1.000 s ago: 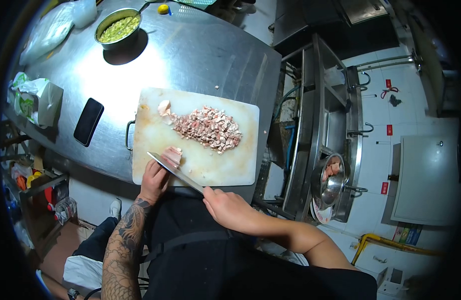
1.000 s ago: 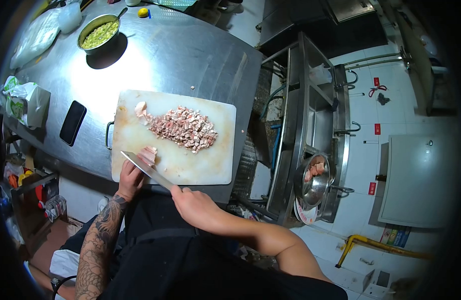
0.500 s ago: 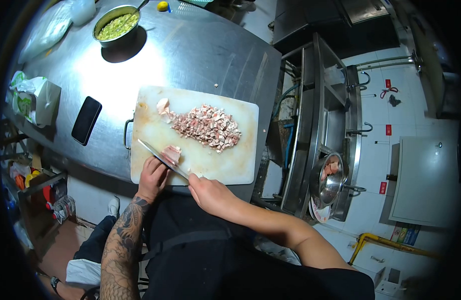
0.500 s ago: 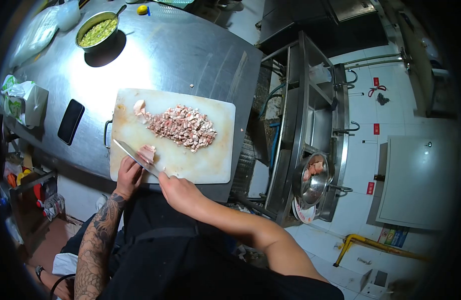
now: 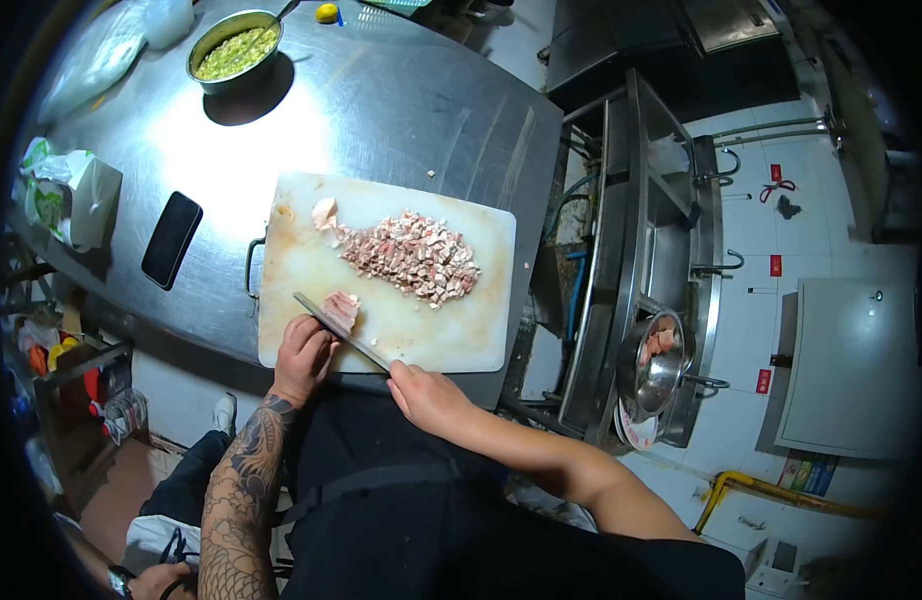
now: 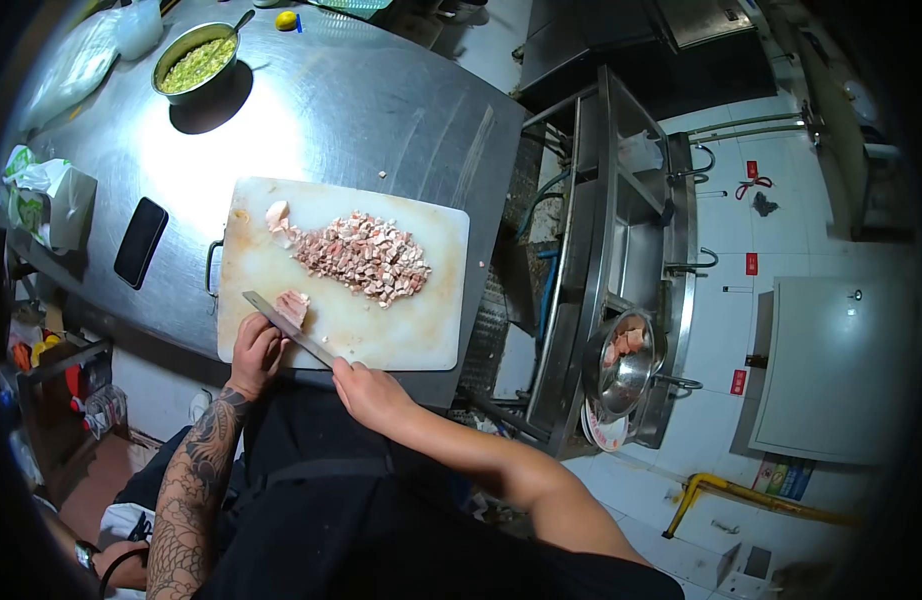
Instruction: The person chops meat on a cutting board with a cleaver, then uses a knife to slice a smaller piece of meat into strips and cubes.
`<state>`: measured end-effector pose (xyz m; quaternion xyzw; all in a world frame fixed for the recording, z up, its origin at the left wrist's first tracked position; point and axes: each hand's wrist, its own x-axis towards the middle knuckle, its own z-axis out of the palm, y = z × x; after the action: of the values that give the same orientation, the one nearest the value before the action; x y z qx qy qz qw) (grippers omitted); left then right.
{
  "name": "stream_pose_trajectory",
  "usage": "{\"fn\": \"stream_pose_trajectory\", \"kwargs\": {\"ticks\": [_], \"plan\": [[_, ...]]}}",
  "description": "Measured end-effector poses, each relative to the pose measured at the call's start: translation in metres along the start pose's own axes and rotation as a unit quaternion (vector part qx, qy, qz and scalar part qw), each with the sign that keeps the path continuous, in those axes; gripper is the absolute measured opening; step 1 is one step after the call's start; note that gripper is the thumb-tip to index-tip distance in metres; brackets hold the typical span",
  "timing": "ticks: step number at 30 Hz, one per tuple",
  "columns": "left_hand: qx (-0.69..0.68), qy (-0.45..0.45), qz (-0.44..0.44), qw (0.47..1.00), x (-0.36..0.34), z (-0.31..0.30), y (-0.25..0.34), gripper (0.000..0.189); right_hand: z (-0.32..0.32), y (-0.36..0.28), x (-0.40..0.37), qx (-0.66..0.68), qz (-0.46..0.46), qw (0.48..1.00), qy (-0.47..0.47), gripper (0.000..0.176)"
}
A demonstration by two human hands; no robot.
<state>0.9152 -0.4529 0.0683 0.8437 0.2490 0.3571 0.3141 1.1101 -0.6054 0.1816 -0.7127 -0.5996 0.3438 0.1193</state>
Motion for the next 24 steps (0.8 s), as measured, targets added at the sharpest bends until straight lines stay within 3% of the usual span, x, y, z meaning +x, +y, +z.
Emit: {"fn": "stream_pose_trajectory", "kwargs": {"ticks": [4, 9, 11, 14, 21, 24], "plan": [[-0.010, -0.023, -0.030, 0.999, -0.006, 0.000, -0.002, 0.031, -0.005, -0.009, 0.005, -0.003, 0.010, 1.000, -0.007, 0.020], [0.013, -0.020, -0.005, 1.000, -0.003, -0.001, 0.000, 0.032, -0.059, -0.054, -0.022, -0.020, 0.030, 0.999, -0.041, 0.020], [0.025, -0.030, -0.005, 0.999, -0.003, -0.002, 0.000, 0.034, -0.075, -0.068, -0.028, -0.031, 0.086, 0.990, -0.106, 0.021], [0.019, -0.038, 0.000, 0.999, -0.006, -0.001, -0.002, 0.039, -0.079, -0.072, -0.029, -0.032, 0.103, 0.987, -0.118, 0.021], [0.014, -0.030, 0.000, 0.999, -0.002, -0.004, 0.001, 0.036, -0.053, -0.061, -0.009, -0.026, 0.083, 0.992, -0.096, 0.020], [0.003, -0.036, -0.003, 0.999, 0.000, -0.001, 0.001, 0.035, -0.048, -0.056, 0.001, -0.004, 0.033, 0.997, -0.064, 0.020]]}}
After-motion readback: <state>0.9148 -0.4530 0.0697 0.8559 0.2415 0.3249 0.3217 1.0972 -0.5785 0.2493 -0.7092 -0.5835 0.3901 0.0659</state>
